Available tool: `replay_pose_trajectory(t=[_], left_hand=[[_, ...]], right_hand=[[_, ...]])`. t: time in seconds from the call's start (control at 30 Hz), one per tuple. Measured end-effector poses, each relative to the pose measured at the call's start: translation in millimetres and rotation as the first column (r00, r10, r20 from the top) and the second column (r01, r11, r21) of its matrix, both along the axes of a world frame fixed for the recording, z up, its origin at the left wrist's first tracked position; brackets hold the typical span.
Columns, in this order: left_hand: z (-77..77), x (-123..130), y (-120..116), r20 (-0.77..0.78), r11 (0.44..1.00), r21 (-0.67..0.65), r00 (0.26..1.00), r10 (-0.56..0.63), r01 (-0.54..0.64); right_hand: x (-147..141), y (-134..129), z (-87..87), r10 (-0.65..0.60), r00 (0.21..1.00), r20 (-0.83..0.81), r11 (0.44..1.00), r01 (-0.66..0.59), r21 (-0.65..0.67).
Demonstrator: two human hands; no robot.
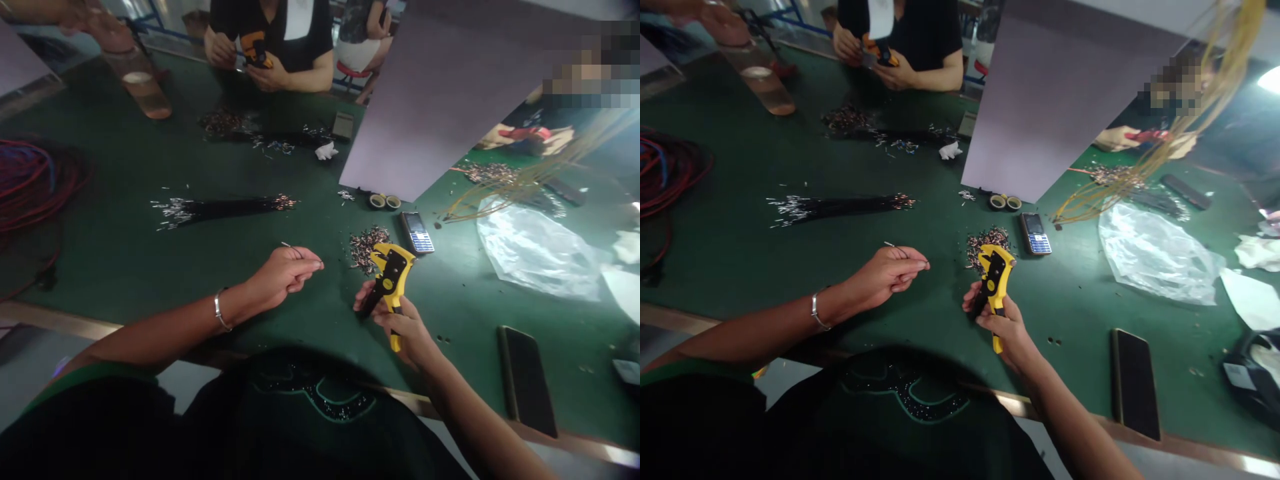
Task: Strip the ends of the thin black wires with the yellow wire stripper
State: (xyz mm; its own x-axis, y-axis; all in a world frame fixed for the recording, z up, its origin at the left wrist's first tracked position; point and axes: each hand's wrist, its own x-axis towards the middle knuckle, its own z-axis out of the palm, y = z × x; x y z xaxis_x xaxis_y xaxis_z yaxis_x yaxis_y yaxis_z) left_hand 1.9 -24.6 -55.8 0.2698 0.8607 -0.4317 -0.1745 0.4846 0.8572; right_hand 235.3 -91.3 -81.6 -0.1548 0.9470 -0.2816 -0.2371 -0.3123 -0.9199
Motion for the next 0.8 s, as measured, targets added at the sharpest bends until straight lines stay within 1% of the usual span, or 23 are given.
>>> replay_pose_trajectory(t=[0.1, 0.2, 0.3, 0.37, 0.47, 0.6, 0.67, 0.8], left_hand=[[0.7, 5.7, -2.0, -0.009, 0.999, -0.001, 0.999, -0.034, 0.034], [6.0, 10.1, -2.8, -0.02, 0.996, -0.009, 0.996, -0.085, 0.085], [15.1, 11.7, -1.3, -0.025, 0.988, -0.022, 0.987, -0.156, 0.155], [20.9, 11.3, 0.4, -0.012, 0.975, -0.033, 0.975, -0.22, 0.219], [25.6, 10.0, 2.7, 0.011, 0.942, -0.06, 0.944, -0.33, 0.33], [23.5, 9.0, 4.5, 0.044, 0.9, -0.053, 0.902, -0.43, 0.432], [20.8, 9.0, 5.4, 0.066, 0.889, -0.033, 0.889, -0.454, 0.457], [16.3, 9.1, 7.6, 0.084, 0.87, -0.011, 0.868, -0.49, 0.492]], right_hand=[[4.2, -1.3, 3.5, 0.028, 1.0, 0.01, 0.999, -0.028, -0.021], [8.2, -0.6, 5.6, 0.049, 0.998, 0.027, 0.998, -0.049, -0.033], [11.1, -1.6, 8.2, 0.116, 0.993, 0.028, 0.993, -0.115, -0.026], [12.6, -3.8, 10.9, 0.179, 0.984, 0.0, 0.984, -0.179, -0.024], [15.0, -8.1, 15.9, 0.293, 0.955, -0.054, 0.955, -0.295, -0.034], [18.8, -12.5, 22.4, 0.458, 0.887, -0.058, 0.886, -0.461, -0.057], [19.4, -13.4, 25.3, 0.506, 0.862, -0.046, 0.859, -0.508, -0.063], [16.0, -11.8, 30.6, 0.544, 0.838, -0.04, 0.835, -0.546, -0.067]])
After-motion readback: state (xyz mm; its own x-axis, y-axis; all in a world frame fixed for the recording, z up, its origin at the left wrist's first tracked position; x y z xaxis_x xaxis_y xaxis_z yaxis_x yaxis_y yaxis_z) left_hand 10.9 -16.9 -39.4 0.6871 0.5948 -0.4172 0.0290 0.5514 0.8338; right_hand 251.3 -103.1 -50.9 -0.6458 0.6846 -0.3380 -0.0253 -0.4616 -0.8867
